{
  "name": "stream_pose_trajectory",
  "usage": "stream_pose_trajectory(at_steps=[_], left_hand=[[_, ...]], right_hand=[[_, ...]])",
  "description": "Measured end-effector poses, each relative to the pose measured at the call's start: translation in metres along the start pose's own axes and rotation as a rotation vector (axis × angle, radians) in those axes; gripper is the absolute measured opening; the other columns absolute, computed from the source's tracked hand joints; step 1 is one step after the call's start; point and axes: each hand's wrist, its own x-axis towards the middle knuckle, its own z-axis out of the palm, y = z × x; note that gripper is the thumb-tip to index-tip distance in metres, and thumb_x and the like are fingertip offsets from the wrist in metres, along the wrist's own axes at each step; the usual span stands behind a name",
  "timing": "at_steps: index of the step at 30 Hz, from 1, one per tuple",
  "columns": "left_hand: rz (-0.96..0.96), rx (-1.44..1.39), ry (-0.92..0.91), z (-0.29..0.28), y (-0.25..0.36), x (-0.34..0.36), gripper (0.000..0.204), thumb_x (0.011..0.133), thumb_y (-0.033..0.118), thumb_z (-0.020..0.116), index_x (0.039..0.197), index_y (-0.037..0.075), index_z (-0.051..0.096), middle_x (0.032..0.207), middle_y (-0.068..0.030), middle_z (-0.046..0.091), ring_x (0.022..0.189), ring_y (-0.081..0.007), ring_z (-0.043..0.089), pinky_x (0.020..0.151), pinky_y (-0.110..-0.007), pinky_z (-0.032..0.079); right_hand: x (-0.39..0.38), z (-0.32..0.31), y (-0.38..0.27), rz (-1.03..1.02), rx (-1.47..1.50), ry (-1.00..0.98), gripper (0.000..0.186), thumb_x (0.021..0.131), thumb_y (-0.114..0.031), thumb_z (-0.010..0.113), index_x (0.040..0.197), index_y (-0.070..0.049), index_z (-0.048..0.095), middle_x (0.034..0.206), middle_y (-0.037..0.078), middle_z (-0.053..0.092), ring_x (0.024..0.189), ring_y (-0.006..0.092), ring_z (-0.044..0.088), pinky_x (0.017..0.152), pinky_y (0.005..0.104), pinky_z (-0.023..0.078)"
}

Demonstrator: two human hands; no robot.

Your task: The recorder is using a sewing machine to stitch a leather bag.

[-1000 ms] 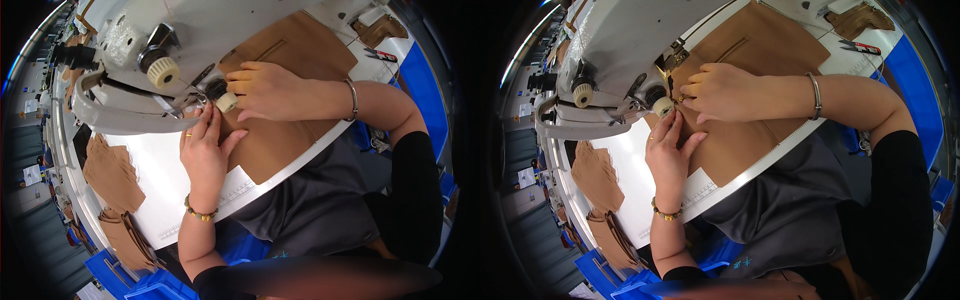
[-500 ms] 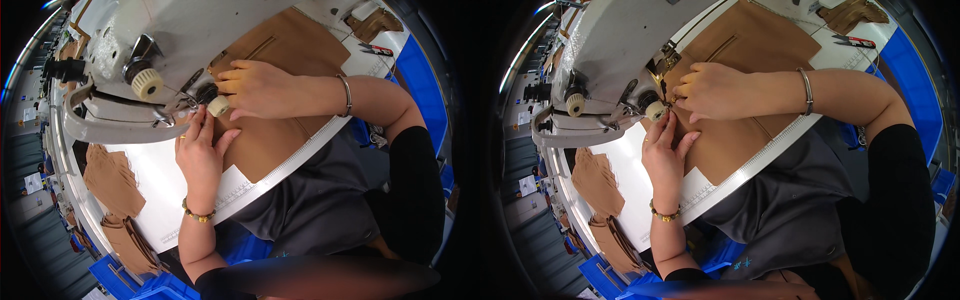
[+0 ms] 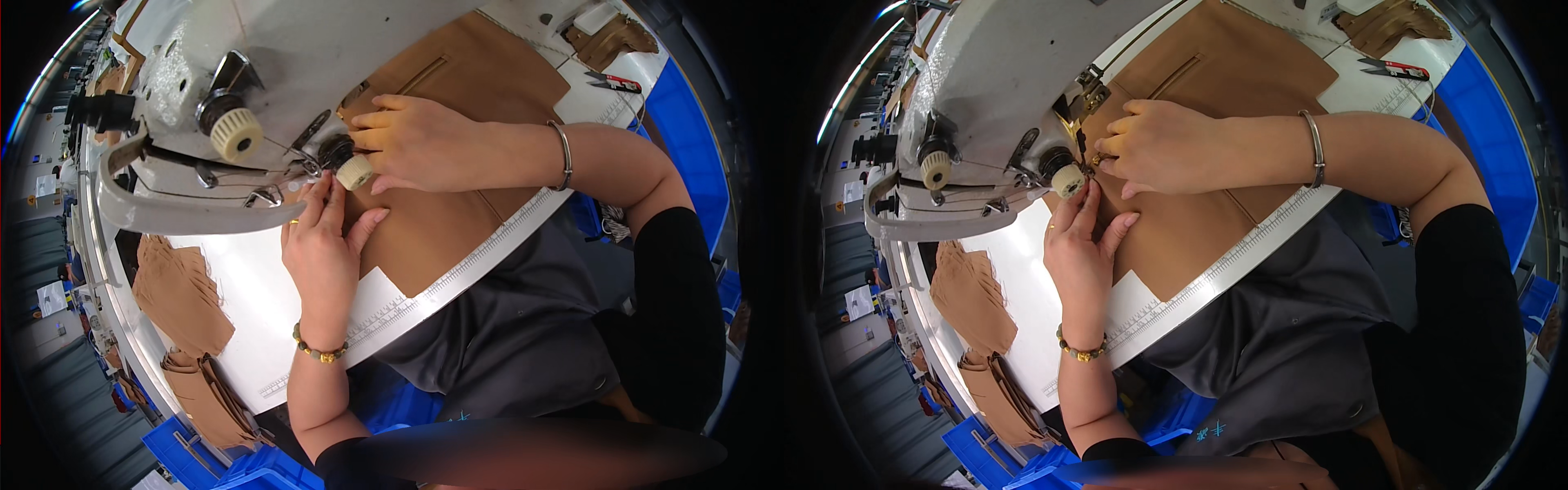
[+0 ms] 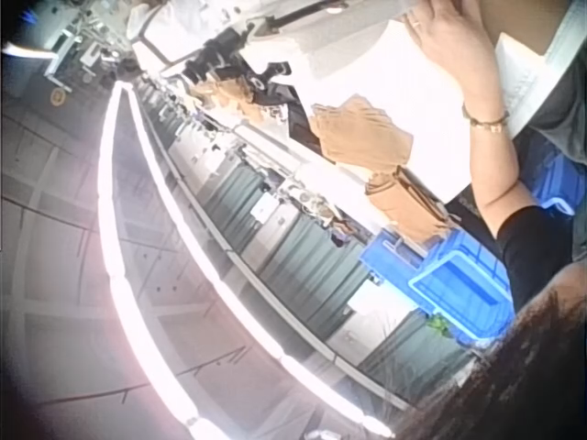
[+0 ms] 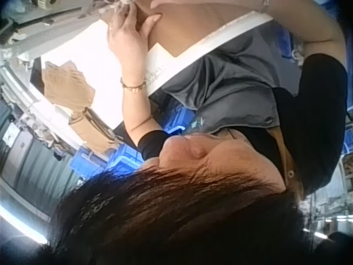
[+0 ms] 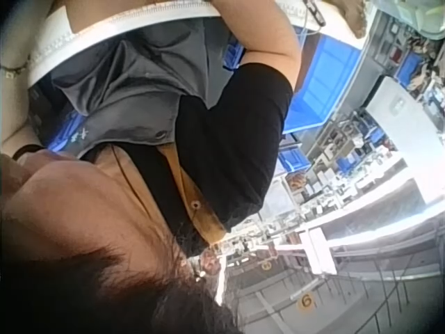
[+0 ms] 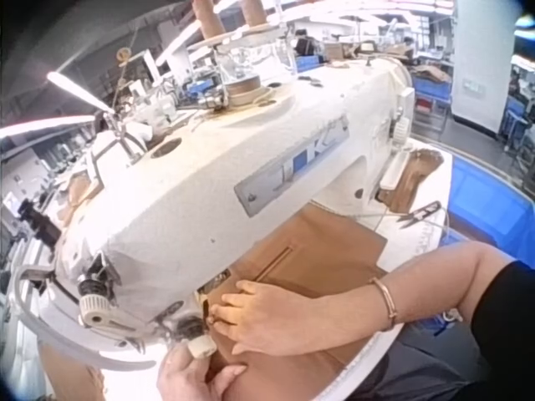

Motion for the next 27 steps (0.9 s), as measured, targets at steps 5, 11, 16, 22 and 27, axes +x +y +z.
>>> stream_pose_trajectory(at_steps=[5,11,16,22,27], left_hand=[[0.008,-0.011,0.008,0.001,0.000,-0.001,0.059,0.078,0.039,0.084,0.120,-0.002,0.074,0.121,-0.0117,0.072,0.104,-0.0327,0.069,0.090,-0.039,0.056],[0.000,-0.008,0.009,0.001,-0.001,0.001,0.058,0.079,0.038,0.084,0.120,-0.001,0.074,0.120,-0.0108,0.072,0.103,-0.0326,0.069,0.089,-0.040,0.056],[0.000,-0.004,0.020,0.001,-0.001,0.000,0.059,0.078,0.039,0.084,0.121,-0.001,0.074,0.119,-0.0105,0.073,0.100,-0.0317,0.069,0.088,-0.039,0.056],[-0.009,0.014,0.014,0.002,-0.001,0.000,0.060,0.078,0.040,0.084,0.122,0.000,0.074,0.121,-0.0102,0.073,0.101,-0.0313,0.069,0.089,-0.039,0.056],[-0.029,0.006,-0.005,0.001,0.002,-0.002,0.063,0.079,0.047,0.081,0.119,0.000,0.075,0.124,-0.0105,0.072,0.112,-0.0306,0.068,0.092,-0.040,0.053]], right_hand=[[-0.001,0.005,0.001,-0.009,-0.003,-0.007,0.038,0.089,-0.042,0.070,0.098,-0.006,0.078,0.120,0.007,0.071,0.130,0.0260,0.058,0.113,0.0470,0.042],[0.007,-0.015,0.007,-0.066,0.026,0.100,0.034,0.091,-0.040,0.070,0.098,-0.008,0.078,0.117,0.007,0.072,0.120,0.0265,0.063,0.105,0.0454,0.048],[0.013,-0.047,0.034,0.311,0.266,0.427,0.037,0.090,-0.050,0.069,0.087,-0.015,0.080,0.078,0.004,0.073,0.078,0.0273,0.070,0.068,0.0395,0.055],[0.016,-0.037,0.038,0.313,0.198,0.480,0.032,0.088,-0.051,0.071,0.089,-0.021,0.081,0.079,-0.002,0.075,0.076,0.0249,0.071,0.069,0.0384,0.055],[0.016,-0.035,0.038,0.289,0.204,0.508,0.035,0.089,-0.054,0.070,0.085,-0.020,0.080,0.078,-0.001,0.073,0.076,0.0259,0.071,0.067,0.0392,0.055]])
